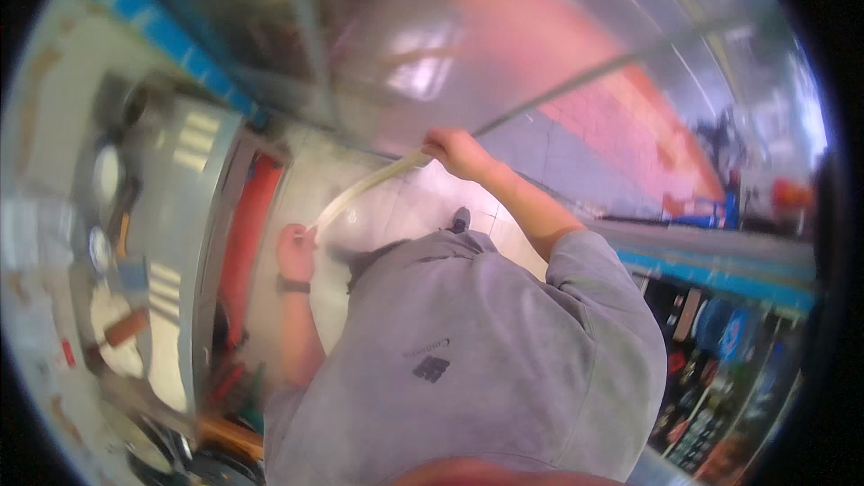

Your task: The person repeatedly takes strips of dough from a prep table, places them into a deep fryer, and uses tongs to turn and remove the fried pieces. The person also uses a rolling pin to flatten dough on the table between frying cycles.

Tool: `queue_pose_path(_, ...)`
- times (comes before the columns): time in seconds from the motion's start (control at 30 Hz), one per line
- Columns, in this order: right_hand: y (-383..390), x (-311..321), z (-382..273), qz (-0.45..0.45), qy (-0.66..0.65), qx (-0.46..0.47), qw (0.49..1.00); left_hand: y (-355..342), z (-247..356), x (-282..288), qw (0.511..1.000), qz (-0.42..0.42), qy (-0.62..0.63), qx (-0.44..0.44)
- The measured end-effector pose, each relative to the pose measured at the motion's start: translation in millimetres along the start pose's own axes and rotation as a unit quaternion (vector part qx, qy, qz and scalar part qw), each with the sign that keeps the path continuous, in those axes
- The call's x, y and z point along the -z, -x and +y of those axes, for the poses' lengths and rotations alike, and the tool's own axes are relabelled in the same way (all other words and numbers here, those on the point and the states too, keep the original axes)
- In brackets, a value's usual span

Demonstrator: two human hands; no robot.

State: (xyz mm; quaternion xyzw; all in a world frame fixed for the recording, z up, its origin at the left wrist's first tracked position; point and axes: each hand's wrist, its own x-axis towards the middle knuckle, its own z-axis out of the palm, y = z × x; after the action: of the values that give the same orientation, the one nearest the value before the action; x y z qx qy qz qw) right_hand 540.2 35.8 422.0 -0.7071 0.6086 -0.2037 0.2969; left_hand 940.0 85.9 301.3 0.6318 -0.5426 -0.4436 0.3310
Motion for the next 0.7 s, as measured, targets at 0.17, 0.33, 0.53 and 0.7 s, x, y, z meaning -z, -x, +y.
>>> queue_pose_path(0.17,118.7,98.1,172.7,0.106,-0.01,-0.109,0.988,-13.3,84.5,-173.6,0.972,-0.165,-0.146,-0.081)
queue_pose_path(0.33,203.9,221.4,294.3,0.268,0.015,-0.12,0.956,-2.9,193.3,-326.2,0.937,-0.263,-0.186,-0.138)
queue_pose_path(0.53,198.5,368.7,359.8,0.329,0.01,-0.144,0.933,-20.6,280.6,-464.8,0.938,-0.272,-0.128,-0.172)
queue_pose_path(0.7,133.6,435.8,391.8,0.372,0.007,-0.082,0.925,-63.8,334.7,-530.4,0.96,-0.246,-0.021,-0.132)
